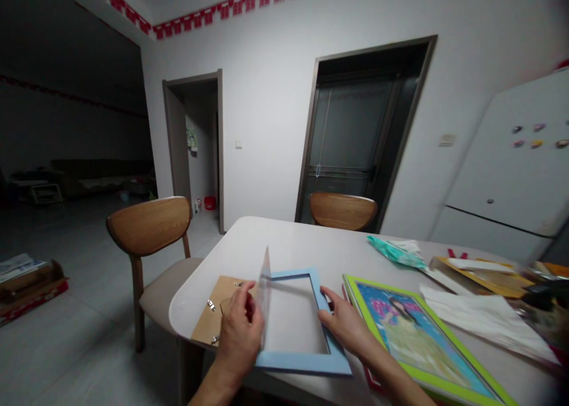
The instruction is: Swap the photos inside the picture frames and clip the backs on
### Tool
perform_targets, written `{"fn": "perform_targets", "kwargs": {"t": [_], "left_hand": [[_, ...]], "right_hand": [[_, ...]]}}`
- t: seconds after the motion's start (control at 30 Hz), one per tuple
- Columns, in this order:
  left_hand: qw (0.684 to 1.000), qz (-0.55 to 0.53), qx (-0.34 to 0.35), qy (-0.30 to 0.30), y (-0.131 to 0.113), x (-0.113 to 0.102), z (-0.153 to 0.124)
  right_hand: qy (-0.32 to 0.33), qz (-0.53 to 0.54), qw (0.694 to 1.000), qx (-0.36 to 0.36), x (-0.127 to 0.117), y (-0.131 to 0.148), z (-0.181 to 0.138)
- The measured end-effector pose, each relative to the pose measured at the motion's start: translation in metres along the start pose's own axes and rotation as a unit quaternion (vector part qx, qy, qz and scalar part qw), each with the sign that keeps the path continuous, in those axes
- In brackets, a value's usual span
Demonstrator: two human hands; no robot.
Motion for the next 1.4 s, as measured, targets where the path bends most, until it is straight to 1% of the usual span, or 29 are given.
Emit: {"fn": "perform_targets", "kwargs": {"t": [0.07,0.1,0.17,0.23,0.3,0.4,0.47,0.53,0.6,0.63,0.7,0.77,0.83,0.9,0.93,1.0,1.07,1.13,1.2,1.27,1.3,1.33,1.37,1.4], "left_hand": [[0.998,-0.014,-0.061,-0.018,0.029,-0.02,-0.001],[0.996,-0.012,-0.085,-0.013,0.042,-0.026,-0.003],[0.993,0.011,-0.116,0.007,0.064,-0.033,-0.01],[0.989,0.052,-0.131,0.037,0.08,-0.032,-0.019],[0.985,0.097,-0.127,0.066,0.086,-0.028,-0.026],[0.981,0.158,-0.076,0.088,0.081,-0.023,-0.03],[0.977,0.186,-0.045,0.095,0.076,-0.02,-0.03],[0.973,0.202,-0.038,0.106,0.076,-0.018,-0.031],[0.97,0.208,-0.035,0.119,0.076,-0.015,-0.032],[0.969,0.209,-0.032,0.124,0.075,-0.013,-0.032],[0.968,0.211,-0.021,0.136,0.072,-0.009,-0.035],[0.966,0.21,-0.007,0.148,0.067,-0.003,-0.037],[0.965,0.206,0.01,0.162,0.061,0.005,-0.039],[0.963,0.198,0.024,0.181,0.054,0.016,-0.041],[0.962,0.192,0.029,0.192,0.051,0.023,-0.042],[0.962,0.172,0.04,0.208,0.045,0.036,-0.042],[0.971,0.133,0.057,0.191,0.035,0.042,-0.037],[0.985,0.064,0.077,0.14,0.022,0.039,-0.029],[0.995,-0.027,0.063,0.074,0.016,0.029,-0.019],[0.993,-0.117,0.004,0.006,0.02,0.018,-0.012],[0.986,-0.159,-0.038,-0.023,0.024,0.015,-0.01],[0.976,-0.199,-0.08,-0.047,0.029,0.014,-0.011],[0.962,-0.238,-0.117,-0.06,0.034,0.016,-0.013],[0.947,-0.277,-0.148,-0.064,0.037,0.021,-0.016]], "right_hand": [[-0.003,-0.106,0.994,-0.033,0.006,-0.004,-0.002],[0.004,-0.136,0.99,-0.043,0.011,-0.006,-0.004],[0.022,-0.175,0.983,-0.05,0.022,-0.01,-0.008],[0.025,-0.202,0.978,-0.05,0.028,-0.013,-0.011],[0.024,-0.219,0.974,-0.05,0.031,-0.015,-0.012],[0.019,-0.231,0.971,-0.059,0.031,-0.016,-0.012],[0.002,-0.237,0.969,-0.068,0.029,-0.013,-0.013],[-0.028,-0.23,0.97,-0.079,0.024,-0.007,-0.015],[-0.05,-0.189,0.976,-0.096,0.023,0.005,-0.018],[-0.049,-0.154,0.982,-0.103,0.025,0.011,-0.019],[-0.021,-0.06,0.993,-0.1,0.038,0.02,-0.018],[0.019,0.039,0.997,-0.063,0.058,0.023,-0.014],[0.04,0.126,0.991,-0.018,0.077,0.023,-0.01],[0.04,0.201,0.979,0.005,0.088,0.028,-0.006],[0.034,0.238,0.971,0.004,0.089,0.033,-0.005],[0.018,0.31,0.95,-0.02,0.08,0.051,-0.007],[0.005,0.372,0.927,-0.054,0.063,0.072,-0.013],[0.005,0.413,0.907,-0.082,0.045,0.089,-0.019],[0.01,0.427,0.899,-0.094,0.036,0.096,-0.023],[0.005,0.409,0.909,-0.076,0.036,0.086,-0.024],[0.003,0.394,0.918,-0.046,0.04,0.076,-0.024],[0.009,0.385,0.923,-0.003,0.047,0.062,-0.024],[0.019,0.387,0.921,0.046,0.056,0.048,-0.024],[0.033,0.401,0.911,0.087,0.064,0.036,-0.025]]}}
Point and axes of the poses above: each hand's wrist, its own z-axis towards the middle knuckle, its own x-axis out of the palm, y = z × x, the point moved 9 cm from there along z, towards the middle knuckle, and after that the axes turned 4 degrees about -z, right-handed, at the moved point
